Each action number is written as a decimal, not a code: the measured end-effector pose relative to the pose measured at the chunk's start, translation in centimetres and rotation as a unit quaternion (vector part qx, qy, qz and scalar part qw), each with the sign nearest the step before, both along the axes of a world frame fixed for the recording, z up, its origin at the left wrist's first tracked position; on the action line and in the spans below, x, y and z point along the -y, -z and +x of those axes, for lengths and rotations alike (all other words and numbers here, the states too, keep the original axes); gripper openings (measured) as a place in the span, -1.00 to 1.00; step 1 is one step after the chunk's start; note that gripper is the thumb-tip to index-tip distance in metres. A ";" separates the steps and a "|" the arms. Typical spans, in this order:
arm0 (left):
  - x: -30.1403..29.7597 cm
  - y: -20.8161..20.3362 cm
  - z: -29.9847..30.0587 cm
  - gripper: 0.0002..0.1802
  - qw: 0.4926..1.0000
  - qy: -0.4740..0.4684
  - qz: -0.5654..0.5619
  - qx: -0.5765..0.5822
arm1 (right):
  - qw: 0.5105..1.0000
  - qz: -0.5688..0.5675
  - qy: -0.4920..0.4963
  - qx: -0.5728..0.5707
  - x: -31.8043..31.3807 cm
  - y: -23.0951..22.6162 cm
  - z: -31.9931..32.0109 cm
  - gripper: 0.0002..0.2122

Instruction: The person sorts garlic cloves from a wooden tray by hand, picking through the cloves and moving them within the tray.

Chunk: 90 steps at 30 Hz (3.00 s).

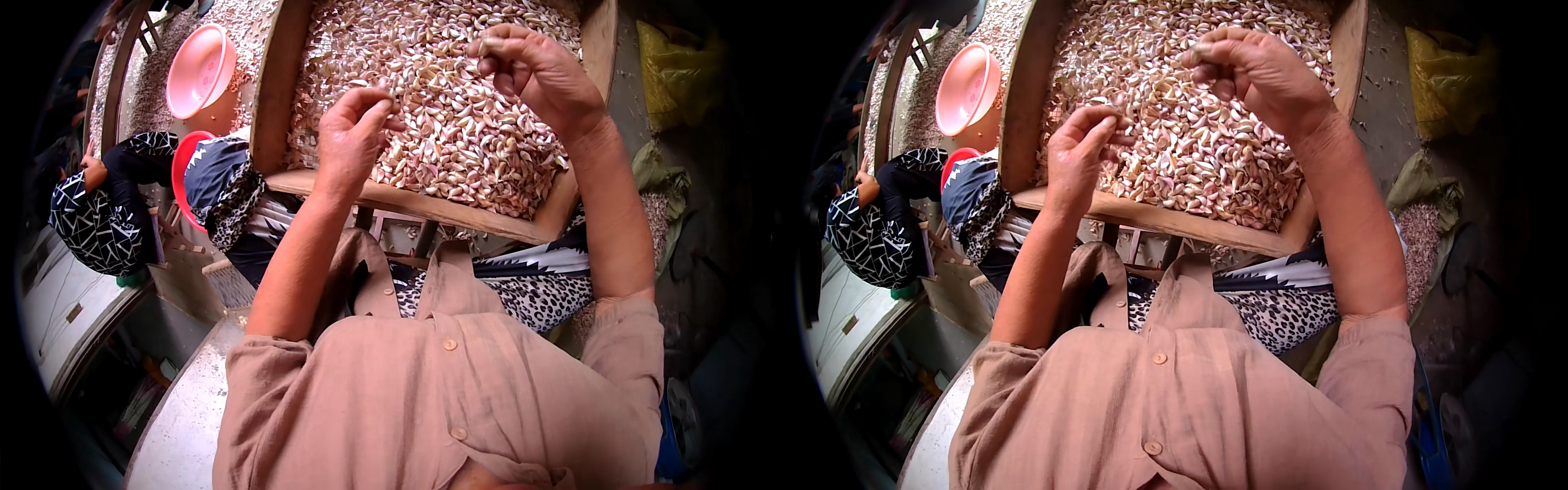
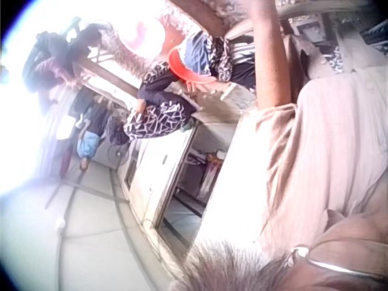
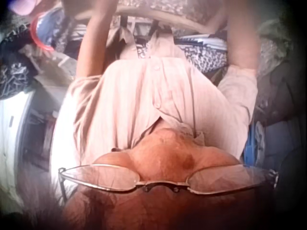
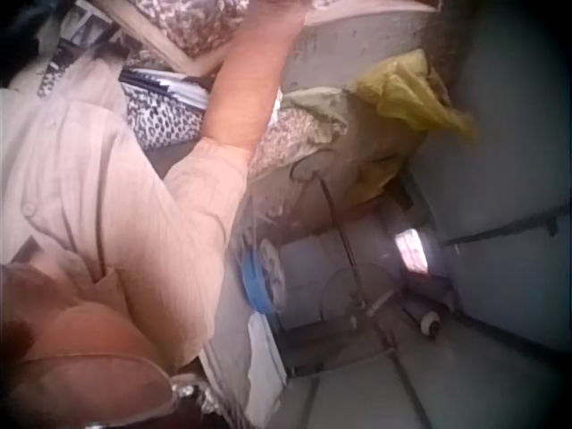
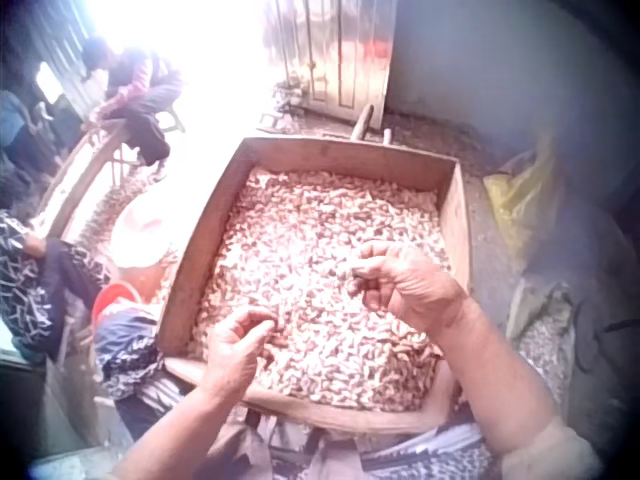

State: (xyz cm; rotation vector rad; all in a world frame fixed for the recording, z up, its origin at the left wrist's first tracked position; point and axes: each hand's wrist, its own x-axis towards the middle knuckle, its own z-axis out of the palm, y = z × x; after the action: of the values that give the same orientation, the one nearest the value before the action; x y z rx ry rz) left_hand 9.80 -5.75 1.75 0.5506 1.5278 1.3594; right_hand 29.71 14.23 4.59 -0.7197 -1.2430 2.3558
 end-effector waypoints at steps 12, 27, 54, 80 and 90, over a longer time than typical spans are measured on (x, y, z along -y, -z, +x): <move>7.4 -1.6 1.1 -0.89 0.848 0.214 -0.017 -0.484 | 0.988 -0.079 0.132 -0.012 -1.2 -2.5 0.9 -0.78; 0.2 2.6 5.4 -0.88 0.852 0.255 -0.049 -0.456 | 0.983 -0.048 0.139 0.110 -1.0 -2.8 0.6 -0.69; 0.8 1.6 2.4 -0.88 0.964 0.003 0.010 0.267 | 0.950 0.169 -0.211 0.154 4.6 0.8 -2.1 -0.76; 2.3 0.1 4.2 -0.91 0.994 0.064 -0.024 0.082 | 0.921 0.285 -0.134 0.228 3.4 1.3 -1.6 -0.78; 3.4 0.1 2.7 -0.89 0.988 0.046 -0.029 0.144 | 0.960 0.201 -0.070 0.181 1.5 1.7 -1.1 -0.84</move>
State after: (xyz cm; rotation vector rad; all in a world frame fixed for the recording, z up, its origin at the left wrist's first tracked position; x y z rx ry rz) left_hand 12.48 -9.18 1.70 0.3661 1.2865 1.2596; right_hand 28.61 12.78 2.93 -0.9746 -1.9134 2.0243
